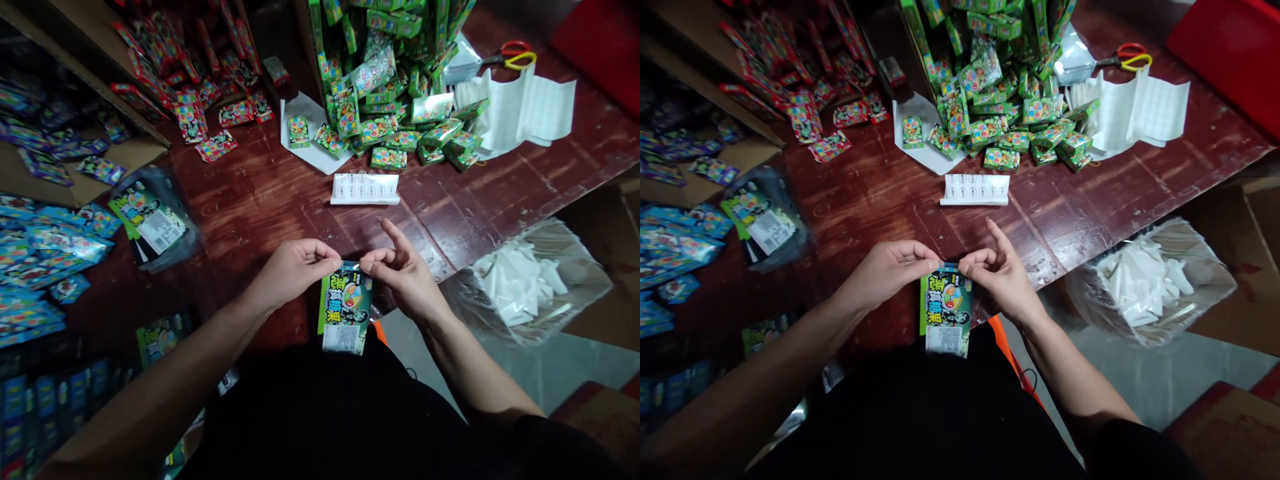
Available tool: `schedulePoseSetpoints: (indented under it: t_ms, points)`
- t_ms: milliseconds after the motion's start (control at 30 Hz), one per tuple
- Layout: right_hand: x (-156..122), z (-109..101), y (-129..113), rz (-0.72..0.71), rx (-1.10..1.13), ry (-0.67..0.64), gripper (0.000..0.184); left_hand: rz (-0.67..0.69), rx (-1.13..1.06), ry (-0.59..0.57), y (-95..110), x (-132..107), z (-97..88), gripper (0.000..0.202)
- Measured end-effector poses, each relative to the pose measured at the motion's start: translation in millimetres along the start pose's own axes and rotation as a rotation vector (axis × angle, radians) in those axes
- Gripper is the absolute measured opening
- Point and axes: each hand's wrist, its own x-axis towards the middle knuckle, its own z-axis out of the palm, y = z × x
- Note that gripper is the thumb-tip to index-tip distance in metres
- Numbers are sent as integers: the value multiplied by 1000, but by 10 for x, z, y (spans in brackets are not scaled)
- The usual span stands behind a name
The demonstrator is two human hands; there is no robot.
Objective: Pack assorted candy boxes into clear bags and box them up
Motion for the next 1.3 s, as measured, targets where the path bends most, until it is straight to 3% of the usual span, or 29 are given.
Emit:
schedulePoseSetpoints:
  t_ms: [200, 333, 467, 567, 667, 867, 967, 1033, 1100, 1200, 1233, 1300]
  points:
    - [-148, -66, -1, -93, -143, -47, 99, 61, -24, -124, -92, -141, -51, 22]
    - [-221, -147, -10, -163, -263, -154, 88, 70, -62, -93, -176, -212, -14, 23]
    - [-195, -188, -172, -349, -516, -214, 43, 97, -65, -41, -199, -254, -6, 21]
    - [-140, -98, -297, -451, -722, -340, 16, 98, -72, -30, -186, -304, -10, 20]
    - [-87, 53, -306, -455, -810, -417, 10, 98, -77, -15, -175, -360, -21, 20]
    - [-104, 214, -135, -618, -939, -306, 25, 136, -90, 72, -254, -488, -31, 16]
    - [-48, 293, -134, -651, -1026, -462, 16, 192, -97, 138, -311, -655, -108, 14]
    - [109, 459, -148, -633, -1035, -596, 18, 222, -44, 235, -307, -880, -250, 17]
    - [305, 785, -136, -629, -985, -609, 19, 229, 130, 443, -246, -1232, -419, 29]
    - [481, 1529, 13, -609, -832, -543, 20, 201, 550, 864, -141, -1888, -590, 46]
    - [498, 1805, 110, -592, -790, -568, 22, 173, 679, 953, -153, -2091, -616, 48]
    - [502, 2330, 368, -544, -828, -709, 26, 80, 893, 965, -305, -2413, -631, 52]
